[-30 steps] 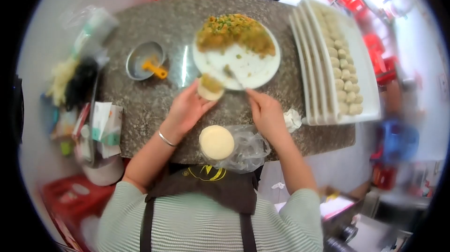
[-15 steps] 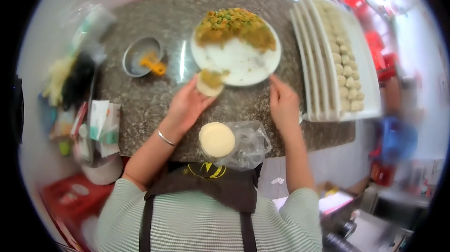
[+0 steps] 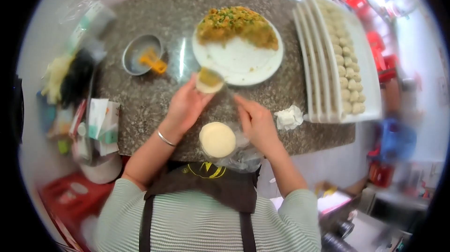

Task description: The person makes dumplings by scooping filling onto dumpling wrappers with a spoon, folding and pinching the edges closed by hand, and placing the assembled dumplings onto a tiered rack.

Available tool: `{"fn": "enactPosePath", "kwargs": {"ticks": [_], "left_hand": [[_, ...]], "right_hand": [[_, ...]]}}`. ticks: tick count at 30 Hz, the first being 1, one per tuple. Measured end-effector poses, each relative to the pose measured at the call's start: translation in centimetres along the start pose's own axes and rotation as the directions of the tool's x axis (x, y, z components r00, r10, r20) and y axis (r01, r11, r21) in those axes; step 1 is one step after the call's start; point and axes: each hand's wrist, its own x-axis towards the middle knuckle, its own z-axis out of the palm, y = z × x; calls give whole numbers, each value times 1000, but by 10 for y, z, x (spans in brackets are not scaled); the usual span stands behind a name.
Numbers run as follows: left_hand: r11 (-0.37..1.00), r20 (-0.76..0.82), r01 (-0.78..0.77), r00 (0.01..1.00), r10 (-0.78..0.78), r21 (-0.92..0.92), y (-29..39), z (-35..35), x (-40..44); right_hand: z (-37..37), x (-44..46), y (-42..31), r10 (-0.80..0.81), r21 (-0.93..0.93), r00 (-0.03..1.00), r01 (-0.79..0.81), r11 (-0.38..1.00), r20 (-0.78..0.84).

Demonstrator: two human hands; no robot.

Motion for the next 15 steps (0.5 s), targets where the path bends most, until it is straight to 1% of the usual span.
{"fn": "enactPosePath", "kwargs": {"ticks": [2,4,5,7,8,10,12,14,15], "left_hand": [[999,1,-4,1000,4,-32,0,1,0],[999,-2,7,1000,-7,-32,0,-1,-1],[1000,-5,12,1000,-12,-29,1,-2,0],[1000,-10,-2,1000,2,-7,2,-5,0],[1000,-12,-4,1000,4,16,2,-7,-1],[1000,-23,-9,1000,10,18,2,-1,-2],[1000,-28,-5,1000,6,22,-3,0,-3],[948,-34,-94,993,109,305,-10,-7,-3],[947,-36,-93,993,109,307,-11,-10,-5]], "right_hand": [[-2,6,4,-24,28,1000,24,999,-9],[-1,11,5,-50,17,998,49,999,48],[-4,11,3,-57,18,997,57,998,50],[-15,6,-3,-27,-17,993,29,999,114],[-16,4,-1,-29,-15,992,31,999,119],[-14,0,7,49,55,998,-46,997,-38],[-8,-5,11,36,35,998,-34,999,-60],[-1,-14,4,116,168,990,-127,978,75],[1,-16,0,172,277,983,-185,943,71]]}}
